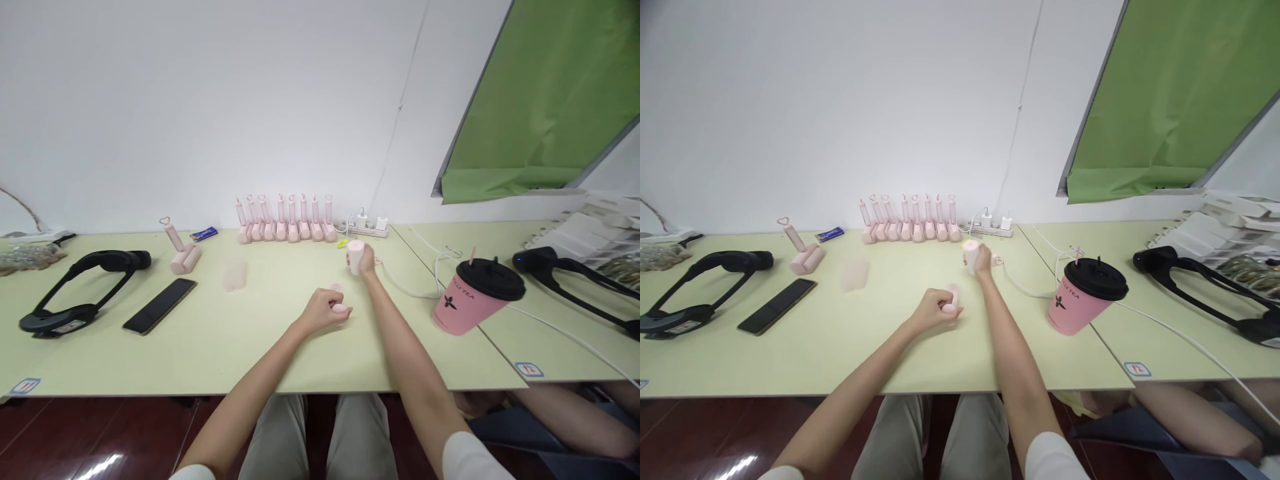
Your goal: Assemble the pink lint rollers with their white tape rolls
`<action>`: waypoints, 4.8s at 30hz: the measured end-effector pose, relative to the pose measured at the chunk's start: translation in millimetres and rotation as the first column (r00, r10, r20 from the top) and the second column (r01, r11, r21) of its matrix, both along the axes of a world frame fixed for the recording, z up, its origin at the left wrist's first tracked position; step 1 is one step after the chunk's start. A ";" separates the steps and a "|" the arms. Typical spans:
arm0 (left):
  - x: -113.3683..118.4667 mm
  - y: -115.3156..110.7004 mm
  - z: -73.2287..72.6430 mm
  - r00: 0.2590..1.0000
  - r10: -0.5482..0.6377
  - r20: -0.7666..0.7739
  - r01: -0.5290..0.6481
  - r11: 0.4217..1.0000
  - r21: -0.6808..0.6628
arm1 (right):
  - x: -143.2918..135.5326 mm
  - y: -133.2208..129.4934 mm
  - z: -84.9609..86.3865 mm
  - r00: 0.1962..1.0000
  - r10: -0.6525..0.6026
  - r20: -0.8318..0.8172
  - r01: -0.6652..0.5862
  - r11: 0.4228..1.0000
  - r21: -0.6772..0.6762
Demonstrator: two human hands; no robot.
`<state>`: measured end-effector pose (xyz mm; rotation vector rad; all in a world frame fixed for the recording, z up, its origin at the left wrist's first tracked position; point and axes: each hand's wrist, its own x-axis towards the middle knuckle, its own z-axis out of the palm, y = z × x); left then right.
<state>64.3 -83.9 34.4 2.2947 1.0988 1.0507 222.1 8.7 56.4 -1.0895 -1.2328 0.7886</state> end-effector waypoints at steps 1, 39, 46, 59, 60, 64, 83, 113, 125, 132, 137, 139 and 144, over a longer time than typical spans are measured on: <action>-6.4 3.3 -1.3 0.997 0.046 -0.055 -0.043 0.998 0.051 | 5.2 5.9 9.9 0.999 0.007 -0.047 -0.008 0.999 -0.032; -51.1 94.0 -52.4 0.974 0.209 0.090 -0.188 0.962 -0.199 | 21.4 -18.0 -68.4 0.888 0.148 0.435 -0.114 0.988 -0.103; -55.4 81.9 -42.6 0.880 0.436 -0.190 -0.432 0.900 0.064 | 20.7 -23.2 -61.8 0.767 0.062 0.639 -0.046 0.998 -0.041; -46.2 80.5 -40.0 0.938 0.213 -0.275 -0.154 0.963 0.221 | 15.3 -28.9 -58.6 0.726 0.016 0.688 -0.023 1.000 0.000; -47.4 81.2 -40.1 0.942 0.206 -0.265 -0.153 0.966 0.206 | 15.2 -28.9 -59.2 0.719 0.003 0.695 -0.022 1.000 0.019; -50.7 82.2 -40.2 0.956 0.172 -0.238 -0.136 0.977 0.164 | 15.0 -27.6 -63.6 0.719 -0.005 0.695 -0.069 0.995 0.078; -50.1 78.2 -38.2 0.955 0.173 -0.243 -0.145 0.981 0.128 | 17.4 -25.8 -64.8 0.790 0.076 0.608 -0.139 0.989 0.057; -51.4 78.6 -40.1 0.977 0.129 -0.172 -0.114 0.989 0.090 | 16.5 -22.1 -69.5 0.779 0.080 0.622 -0.141 0.989 0.049; -54.6 82.2 -43.6 0.977 0.120 -0.177 -0.101 0.989 0.109 | 11.0 -21.2 -71.1 0.797 0.099 0.595 -0.122 0.993 -0.003; -55.6 83.3 -43.7 0.974 0.124 -0.191 -0.105 0.989 0.105 | 11.2 -21.8 -68.7 0.793 0.121 0.598 -0.158 0.987 0.009; -55.4 82.3 -43.4 0.974 0.127 -0.188 -0.108 0.988 0.110 | 13.3 -18.3 -70.1 0.780 0.124 0.613 -0.198 0.979 0.054; -55.5 82.5 -44.0 0.973 0.137 -0.186 -0.117 0.986 0.116 | 13.7 -18.1 -70.7 0.777 0.121 0.618 -0.206 0.976 0.069; -56.1 83.9 -45.9 0.974 0.133 -0.181 -0.114 0.987 0.115 | 12.9 -18.9 -70.5 0.822 0.138 0.553 -0.190 0.981 0.038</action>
